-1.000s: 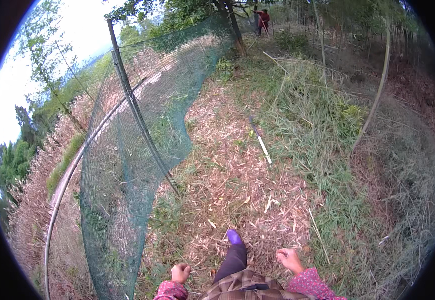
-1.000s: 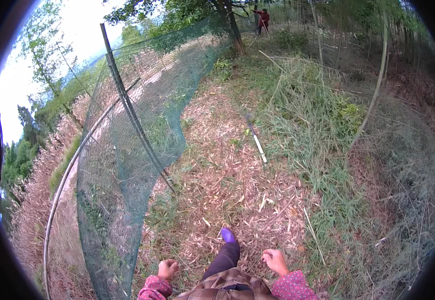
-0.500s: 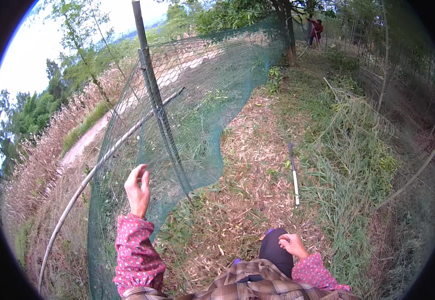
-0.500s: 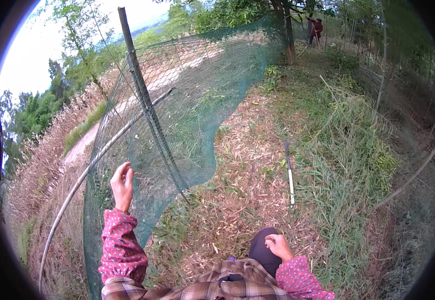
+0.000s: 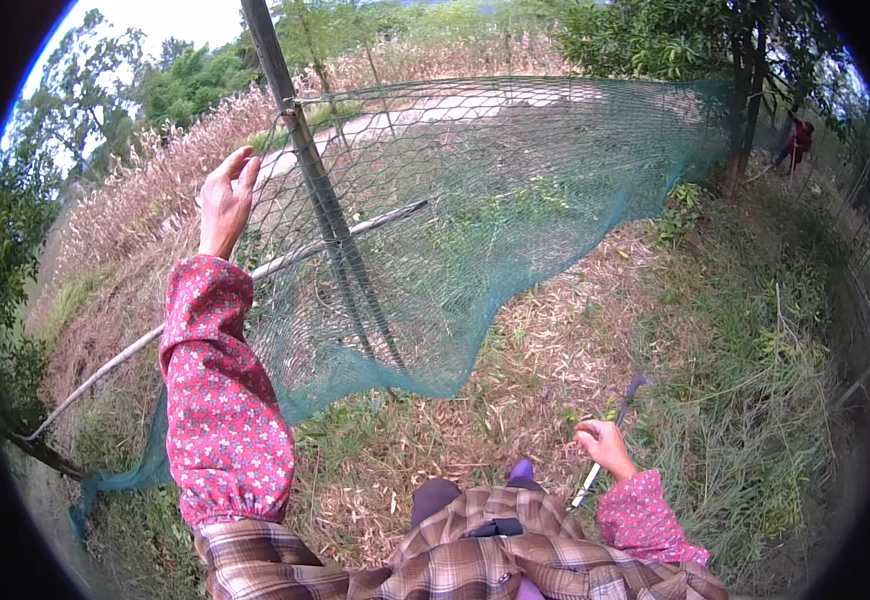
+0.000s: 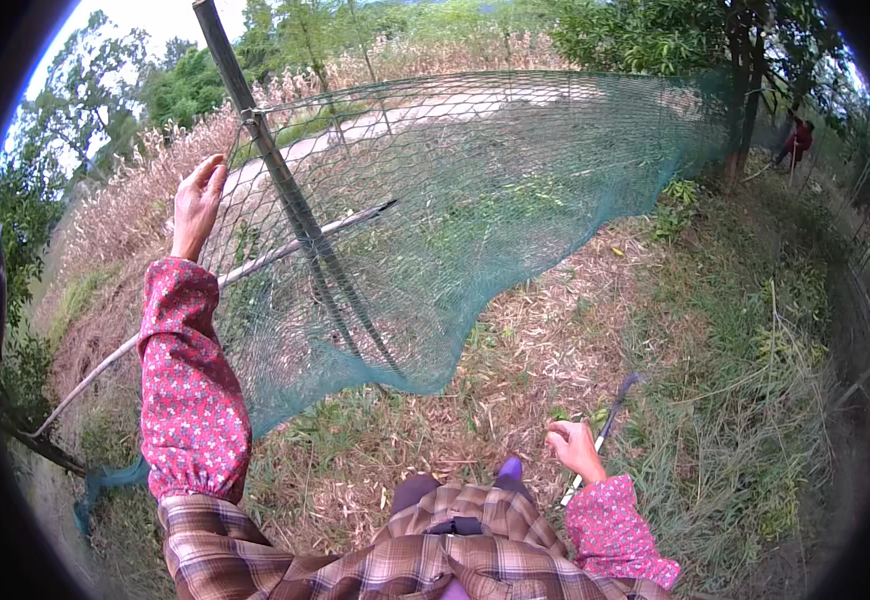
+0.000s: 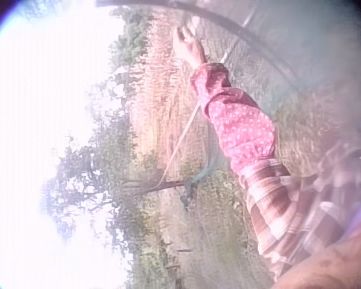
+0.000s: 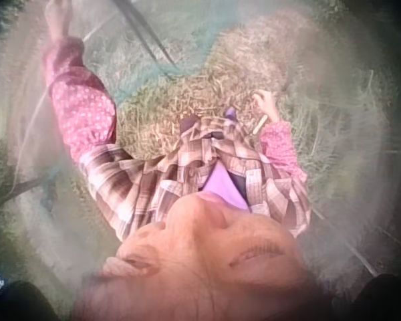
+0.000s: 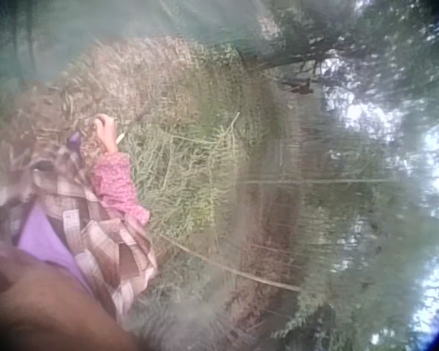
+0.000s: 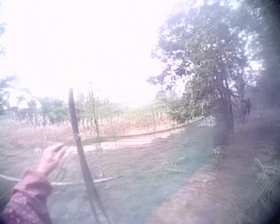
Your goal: The person installs a green mesh fence along a sloped, vegetated area. They unroll the mesh, position bamboo poles as supports, and tie the mesh to the poles and nearby tree branches using wire or twine. A second person is visible in the background working on the same fence line.
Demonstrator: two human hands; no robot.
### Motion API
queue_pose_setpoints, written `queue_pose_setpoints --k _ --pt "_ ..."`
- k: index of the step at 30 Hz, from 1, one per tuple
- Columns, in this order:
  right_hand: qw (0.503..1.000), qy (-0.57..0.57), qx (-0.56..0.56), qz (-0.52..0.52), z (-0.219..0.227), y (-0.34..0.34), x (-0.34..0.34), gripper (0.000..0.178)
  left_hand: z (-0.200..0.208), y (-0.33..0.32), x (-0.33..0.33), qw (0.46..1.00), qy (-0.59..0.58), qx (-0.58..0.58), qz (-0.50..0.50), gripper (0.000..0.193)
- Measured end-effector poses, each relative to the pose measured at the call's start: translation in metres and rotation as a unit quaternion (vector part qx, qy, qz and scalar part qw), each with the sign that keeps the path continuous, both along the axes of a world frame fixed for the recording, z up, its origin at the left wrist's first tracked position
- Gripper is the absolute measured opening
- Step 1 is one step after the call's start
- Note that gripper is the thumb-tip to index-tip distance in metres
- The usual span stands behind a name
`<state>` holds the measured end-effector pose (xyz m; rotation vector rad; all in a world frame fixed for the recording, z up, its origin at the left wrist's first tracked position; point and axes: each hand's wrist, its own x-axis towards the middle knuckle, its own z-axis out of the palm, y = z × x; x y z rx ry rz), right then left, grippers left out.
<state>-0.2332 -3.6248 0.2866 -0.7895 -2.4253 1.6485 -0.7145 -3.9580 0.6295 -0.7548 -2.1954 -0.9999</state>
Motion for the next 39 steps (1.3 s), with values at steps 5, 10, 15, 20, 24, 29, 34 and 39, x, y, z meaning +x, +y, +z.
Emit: queue_pose_setpoints --k 5,10,15,20,24,29,34,39 --pt "0.989 -0.015 0.073 0.131 0.07 0.035 -0.083 0.022 0.001 -0.003 -0.001 0.979 -0.137 0.087 -0.12 0.025" --pt "0.94 0.154 0.192 0.238 0.161 0.032 -0.196 0.019 0.008 -0.014 0.01 0.974 -0.138 0.094 -0.156 0.024" --pt "0.8 0.449 0.323 0.235 0.293 -0.021 -0.312 0.012 0.013 -0.012 0.015 0.977 -0.144 0.112 -0.11 0.022" --pt "0.719 0.574 0.33 0.21 0.387 -0.091 -0.414 0.016 0.022 -0.015 0.024 0.974 -0.114 0.15 -0.127 0.017" --pt "0.731 0.492 0.366 0.298 0.413 -0.123 -0.458 0.022 0.032 -0.017 0.029 0.975 -0.109 0.161 -0.11 0.017" --pt "0.822 0.329 0.195 0.421 0.425 -0.142 -0.479 0.019 0.043 -0.018 0.031 0.979 -0.065 0.174 -0.081 0.018" --pt "0.85 0.366 0.163 0.342 0.447 -0.152 -0.48 0.015 0.064 -0.018 0.034 0.978 -0.029 0.198 -0.054 0.016" --pt "0.79 0.499 0.246 0.259 0.486 -0.158 -0.466 0.015 0.1 -0.014 0.039 0.966 0.046 0.24 -0.082 0.014"
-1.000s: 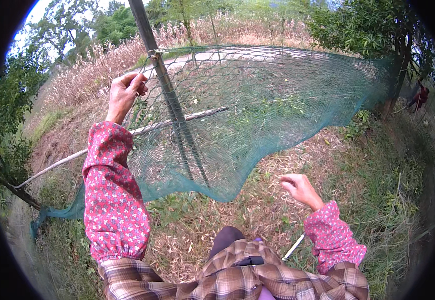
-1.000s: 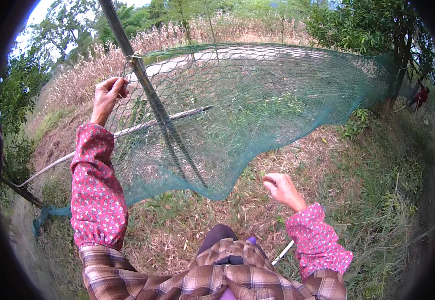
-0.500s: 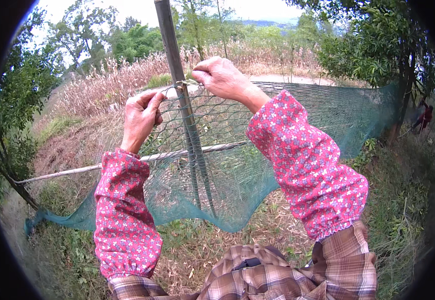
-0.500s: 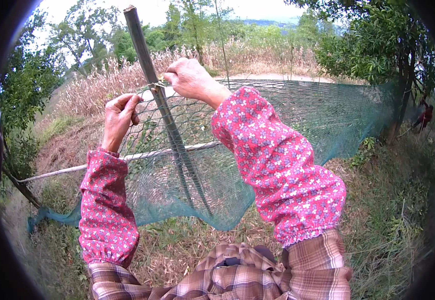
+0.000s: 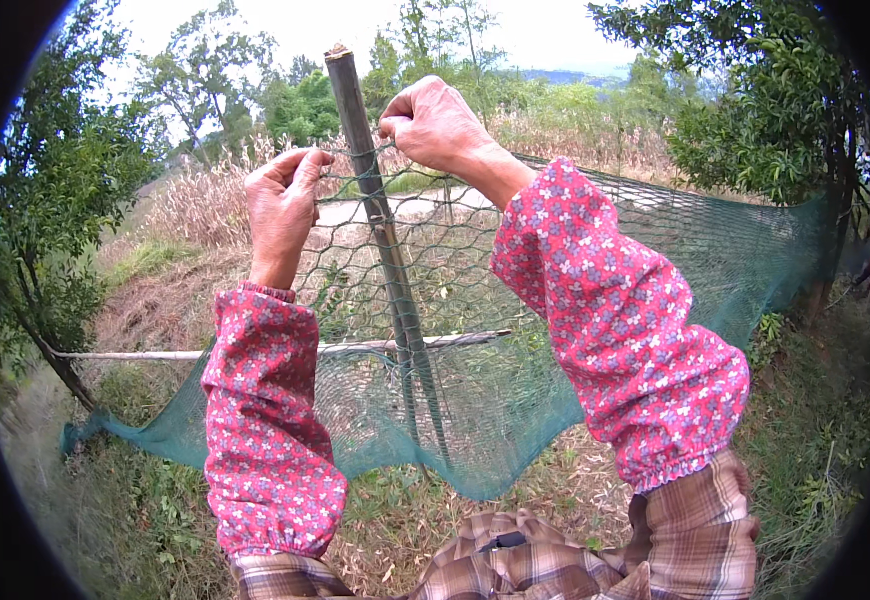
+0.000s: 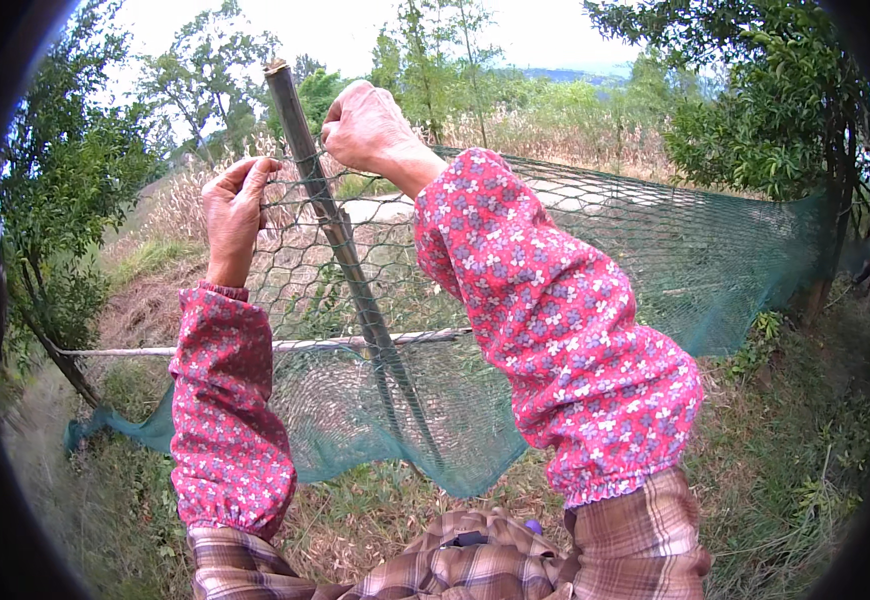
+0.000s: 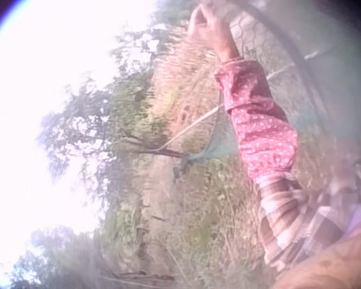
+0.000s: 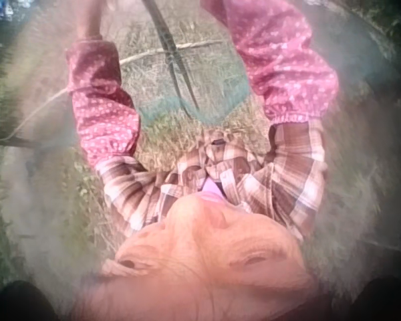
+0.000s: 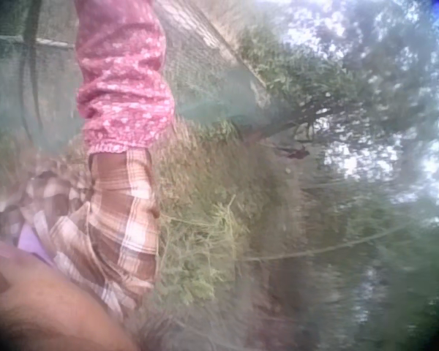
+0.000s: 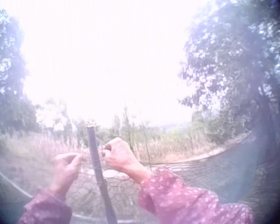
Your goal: The person installs a green mesh fence along a sloped, vegetated area. They unroll the mesh, position bamboo poles as supports, and tie the mesh to the poles and nearby tree branches using wire or twine. A second person is visible in the background working on the same fence line.
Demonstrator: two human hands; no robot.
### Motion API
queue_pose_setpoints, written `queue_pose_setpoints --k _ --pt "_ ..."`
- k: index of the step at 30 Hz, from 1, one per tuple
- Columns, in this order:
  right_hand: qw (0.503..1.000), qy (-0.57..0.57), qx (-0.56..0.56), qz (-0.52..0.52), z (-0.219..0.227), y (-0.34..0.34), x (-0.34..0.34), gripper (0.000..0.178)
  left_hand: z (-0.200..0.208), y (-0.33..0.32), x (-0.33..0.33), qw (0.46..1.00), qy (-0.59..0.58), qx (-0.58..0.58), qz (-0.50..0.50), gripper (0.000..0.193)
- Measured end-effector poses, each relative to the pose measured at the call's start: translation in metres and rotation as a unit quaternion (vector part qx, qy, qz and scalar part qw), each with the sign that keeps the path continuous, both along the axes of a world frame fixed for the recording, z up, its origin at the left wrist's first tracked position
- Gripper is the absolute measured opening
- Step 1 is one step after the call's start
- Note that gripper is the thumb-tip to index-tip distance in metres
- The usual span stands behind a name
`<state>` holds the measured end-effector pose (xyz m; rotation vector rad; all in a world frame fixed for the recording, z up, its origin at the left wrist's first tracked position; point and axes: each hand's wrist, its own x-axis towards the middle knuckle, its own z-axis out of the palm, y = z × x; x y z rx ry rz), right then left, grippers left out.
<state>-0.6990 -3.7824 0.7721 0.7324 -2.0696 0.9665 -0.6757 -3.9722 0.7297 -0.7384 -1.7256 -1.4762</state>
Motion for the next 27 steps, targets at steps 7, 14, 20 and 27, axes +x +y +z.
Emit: queue_pose_setpoints --k 7,14,20,27 --pt "0.997 0.076 -0.004 -0.013 0.053 0.001 0.016 0.016 0.061 0.009 -0.005 0.991 0.117 -0.004 0.067 0.014" --pt "0.981 0.183 0.031 -0.061 0.078 -0.015 0.007 0.017 0.101 0.011 -0.02 0.965 0.206 -0.06 0.15 0.014" --pt "0.994 0.047 0.1 0.024 0.081 -0.025 0.015 0.015 0.084 -0.024 -0.018 0.974 0.151 -0.014 0.169 0.016" --pt "0.975 0.079 0.207 0.026 0.096 -0.046 0.015 0.012 0.085 -0.037 -0.002 0.975 0.114 0.0 0.192 0.017"
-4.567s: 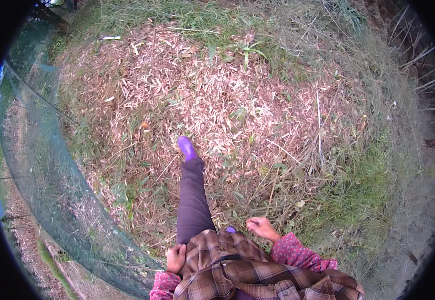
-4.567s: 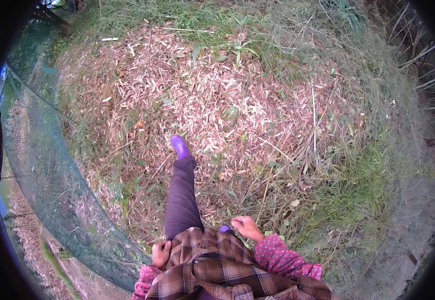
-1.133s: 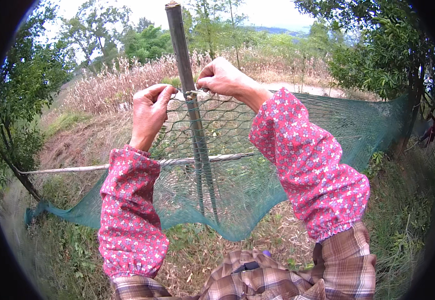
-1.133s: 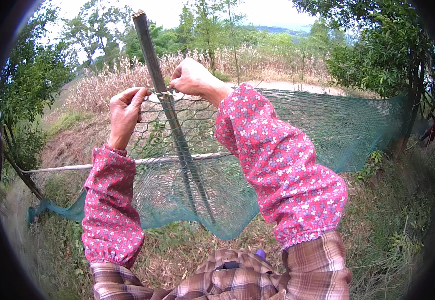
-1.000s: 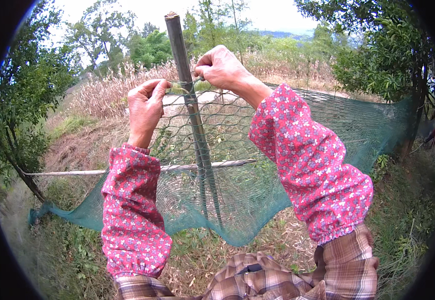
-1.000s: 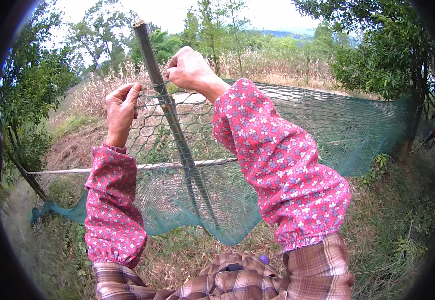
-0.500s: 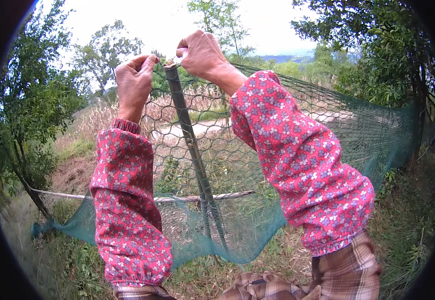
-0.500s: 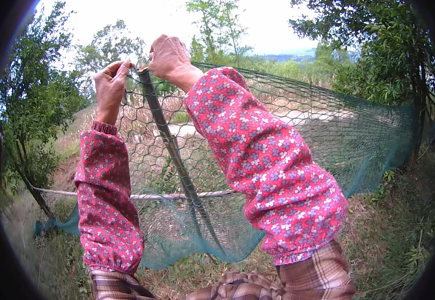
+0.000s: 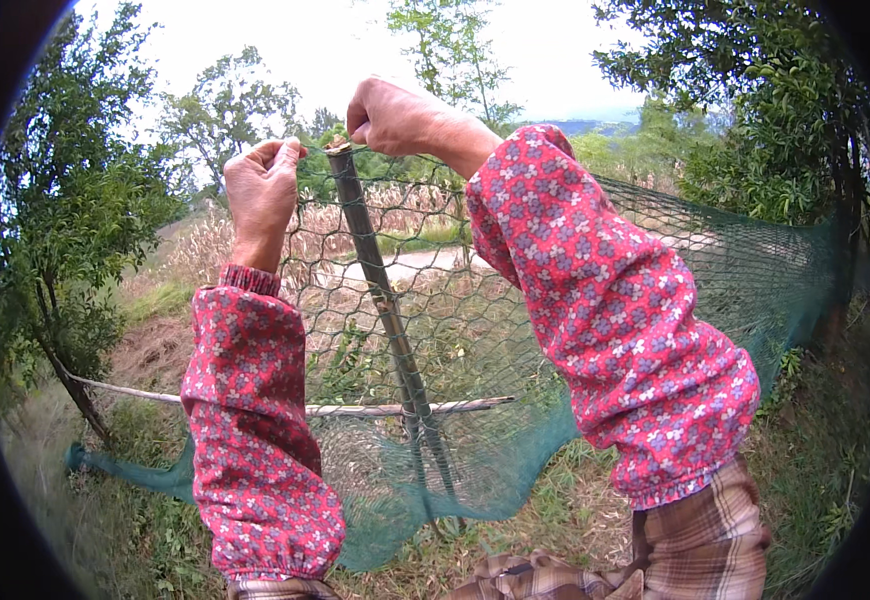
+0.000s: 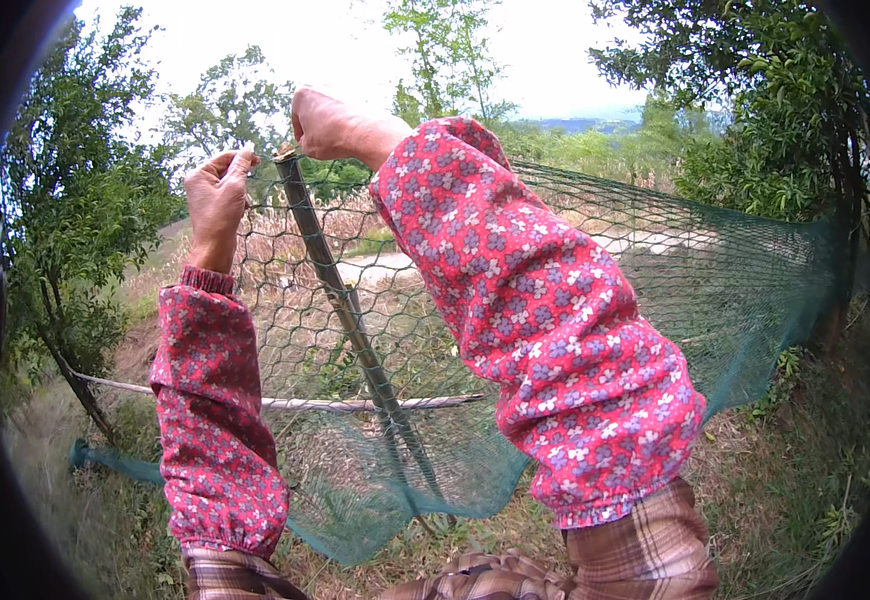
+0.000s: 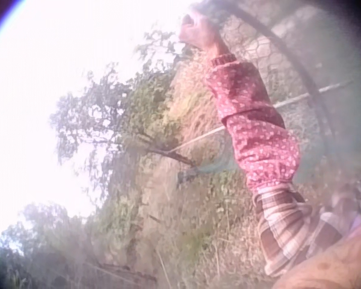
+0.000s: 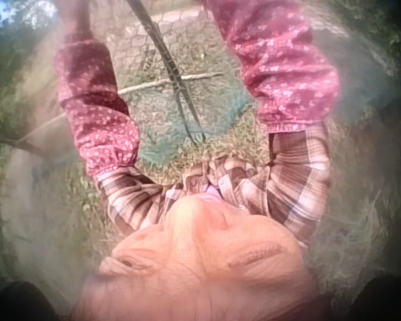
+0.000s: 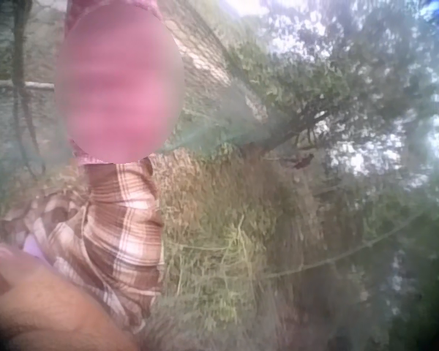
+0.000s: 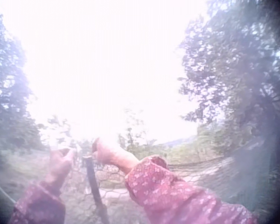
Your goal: The person installs a green mesh fence along a sloped, vegetated area. They unroll the mesh, position bamboo poles as supports, and tie the mesh to the poles and nearby tree branches using wire or twine. A second person is visible in the background working on the same fence line.
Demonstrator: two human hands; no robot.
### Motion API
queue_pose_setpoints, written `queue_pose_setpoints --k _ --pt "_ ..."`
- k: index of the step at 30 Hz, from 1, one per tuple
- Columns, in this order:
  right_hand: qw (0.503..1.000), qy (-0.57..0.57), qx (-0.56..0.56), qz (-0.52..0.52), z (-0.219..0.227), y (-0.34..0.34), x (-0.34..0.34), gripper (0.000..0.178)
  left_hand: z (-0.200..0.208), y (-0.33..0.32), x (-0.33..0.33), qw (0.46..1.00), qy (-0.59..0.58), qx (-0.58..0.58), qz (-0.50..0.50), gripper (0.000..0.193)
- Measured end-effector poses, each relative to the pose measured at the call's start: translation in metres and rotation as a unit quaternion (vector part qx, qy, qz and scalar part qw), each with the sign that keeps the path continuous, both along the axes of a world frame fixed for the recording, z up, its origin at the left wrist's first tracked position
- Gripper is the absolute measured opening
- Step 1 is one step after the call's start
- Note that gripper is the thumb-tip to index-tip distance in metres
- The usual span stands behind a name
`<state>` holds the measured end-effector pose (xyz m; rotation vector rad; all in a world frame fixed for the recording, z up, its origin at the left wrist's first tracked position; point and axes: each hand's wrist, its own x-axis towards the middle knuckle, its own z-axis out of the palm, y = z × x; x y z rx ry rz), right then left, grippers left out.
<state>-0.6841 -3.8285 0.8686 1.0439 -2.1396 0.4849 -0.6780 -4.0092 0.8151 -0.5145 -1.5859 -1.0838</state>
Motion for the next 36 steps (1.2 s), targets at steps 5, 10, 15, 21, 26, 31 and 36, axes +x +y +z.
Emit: queue_pose_setpoints --k 5,10,15,21,26,31,36 --pt "0.956 0.281 0.044 -0.078 -0.002 -0.01 -0.019 0.01 -0.006 -0.007 -0.003 0.997 -0.019 0.02 -0.069 0.017" --pt "0.918 0.393 0.019 -0.046 -0.01 -0.017 -0.023 0.013 0.0 -0.012 -0.008 0.996 -0.054 0.045 -0.05 0.016" --pt "0.935 0.355 0.003 0.01 -0.008 -0.027 -0.002 0.011 -0.009 -0.016 0.02 0.988 0.101 0.041 -0.107 0.015" --pt "0.918 0.394 0.03 0.032 -0.007 -0.047 0.015 0.009 -0.025 -0.035 0.028 0.977 0.107 0.094 -0.158 0.016" --pt "0.939 0.34 0.032 -0.035 -0.005 -0.053 0.025 0.009 -0.018 -0.039 0.024 0.969 0.013 0.108 -0.22 0.017" --pt "0.886 0.436 -0.018 0.154 -0.019 -0.058 0.039 0.015 -0.041 -0.049 0.046 0.96 0.125 0.116 -0.224 0.015" --pt "0.97 0.213 -0.023 0.112 -0.005 -0.068 0.043 0.005 -0.009 -0.056 0.035 0.959 0.114 0.145 -0.214 0.016"
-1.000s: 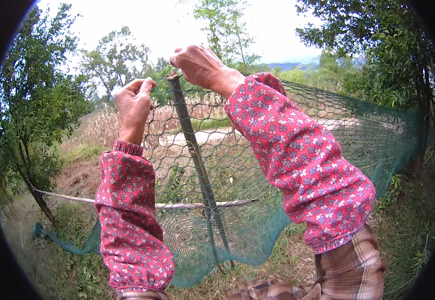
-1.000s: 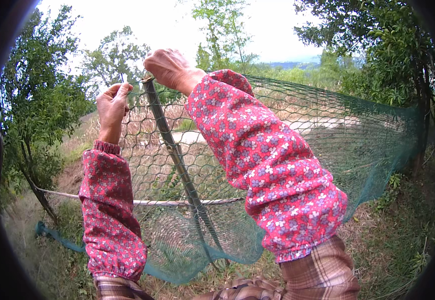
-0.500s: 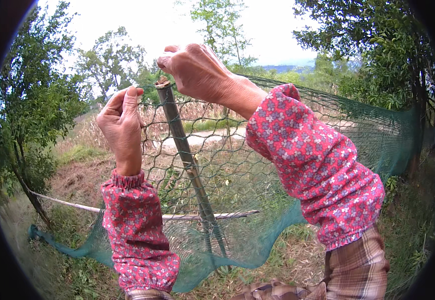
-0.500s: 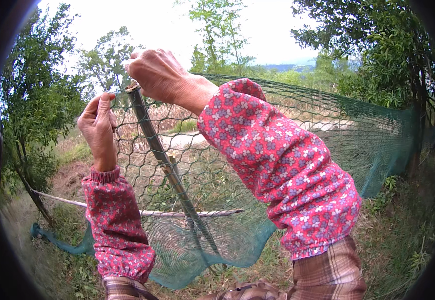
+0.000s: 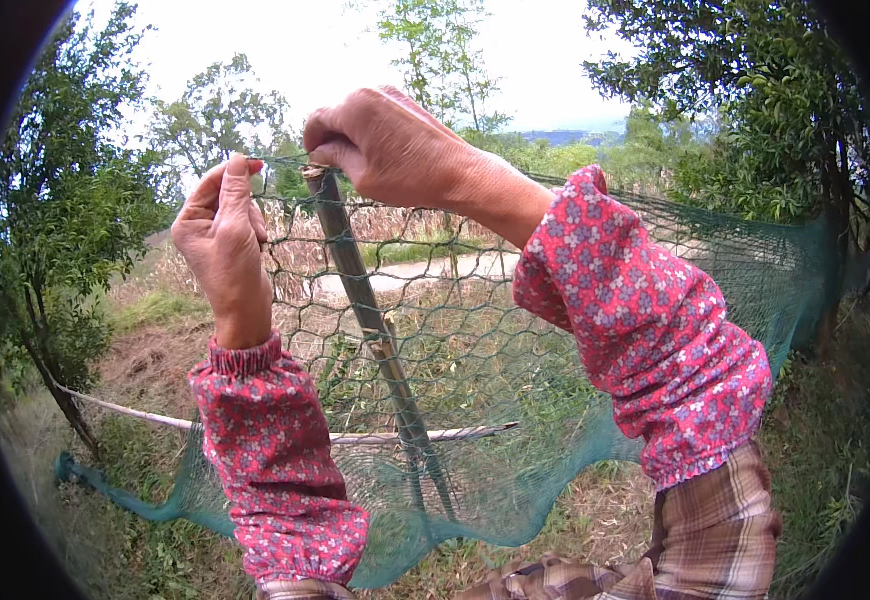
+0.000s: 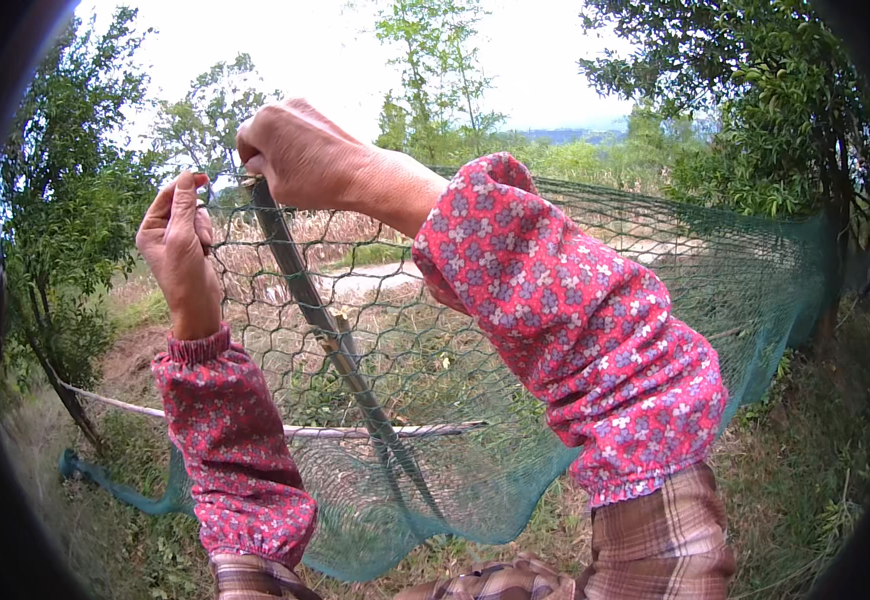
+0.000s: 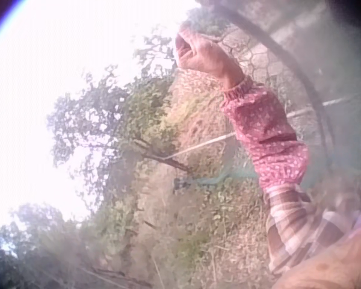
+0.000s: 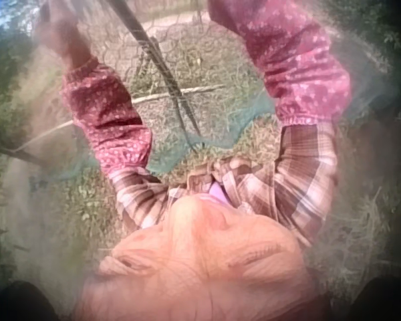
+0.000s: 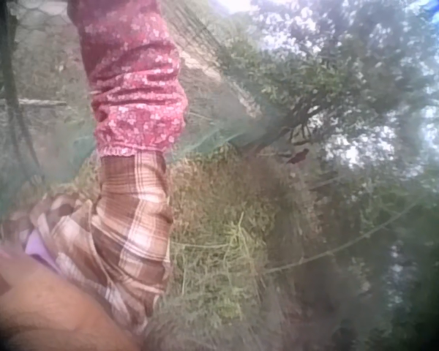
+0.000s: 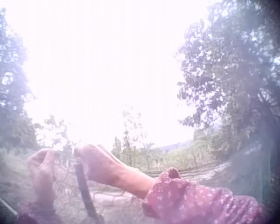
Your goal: The person installs a green mesh fence along a sloped, vegetated area. They unroll the mesh, position bamboo poles as supports, and tie the mesh to the poles and nearby tree branches using wire or twine. A second person is visible in the background working on the same fence line.
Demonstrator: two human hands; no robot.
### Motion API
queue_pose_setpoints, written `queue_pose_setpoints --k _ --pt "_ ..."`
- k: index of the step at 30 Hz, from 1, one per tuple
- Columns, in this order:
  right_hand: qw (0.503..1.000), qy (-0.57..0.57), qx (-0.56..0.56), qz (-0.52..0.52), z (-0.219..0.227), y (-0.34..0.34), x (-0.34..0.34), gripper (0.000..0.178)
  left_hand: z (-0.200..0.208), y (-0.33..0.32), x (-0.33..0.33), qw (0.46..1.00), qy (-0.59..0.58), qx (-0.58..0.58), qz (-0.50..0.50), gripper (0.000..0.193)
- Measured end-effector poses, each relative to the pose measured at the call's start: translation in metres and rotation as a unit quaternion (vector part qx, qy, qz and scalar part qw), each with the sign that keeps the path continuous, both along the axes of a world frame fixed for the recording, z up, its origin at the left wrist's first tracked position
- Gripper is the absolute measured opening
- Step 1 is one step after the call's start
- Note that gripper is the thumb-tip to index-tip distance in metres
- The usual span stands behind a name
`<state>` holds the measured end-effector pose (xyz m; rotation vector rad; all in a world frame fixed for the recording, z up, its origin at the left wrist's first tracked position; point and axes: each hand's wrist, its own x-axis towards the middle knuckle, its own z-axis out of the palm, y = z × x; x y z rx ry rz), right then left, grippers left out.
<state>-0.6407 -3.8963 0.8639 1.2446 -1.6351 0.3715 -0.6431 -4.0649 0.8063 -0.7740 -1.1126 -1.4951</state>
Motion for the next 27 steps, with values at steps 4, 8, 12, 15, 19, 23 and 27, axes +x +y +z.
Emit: queue_pose_setpoints --k 4,8,12,15,19,23,27 --pt "0.999 0.027 -0.018 0.037 0.018 0.001 0.011 0.012 0.018 -0.001 0.007 0.993 0.081 -0.071 -0.056 0.017" --pt "0.998 0.058 0.022 -0.012 -0.01 0.021 0.014 0.013 -0.003 0.001 0.021 0.989 -0.027 -0.127 0.068 0.018" --pt "0.994 -0.103 0.03 -0.017 -0.049 0.046 -0.002 0.012 -0.038 0.03 -0.006 0.981 -0.113 -0.135 0.085 0.017" --pt "0.982 -0.19 0.025 -0.001 -0.095 0.068 -0.02 0.011 -0.087 0.044 -0.021 0.962 -0.18 -0.182 0.089 0.018" --pt "0.965 -0.256 -0.009 0.057 -0.163 0.085 -0.029 0.01 -0.149 0.048 -0.027 0.949 -0.121 -0.265 0.118 0.016" --pt "0.943 -0.295 -0.034 0.148 -0.193 0.086 -0.033 0.013 -0.169 0.047 -0.026 0.917 -0.067 -0.329 0.217 0.012" --pt "0.943 -0.315 -0.016 0.103 -0.19 0.07 -0.026 0.015 -0.163 0.048 -0.017 0.936 -0.12 -0.281 0.176 0.013"
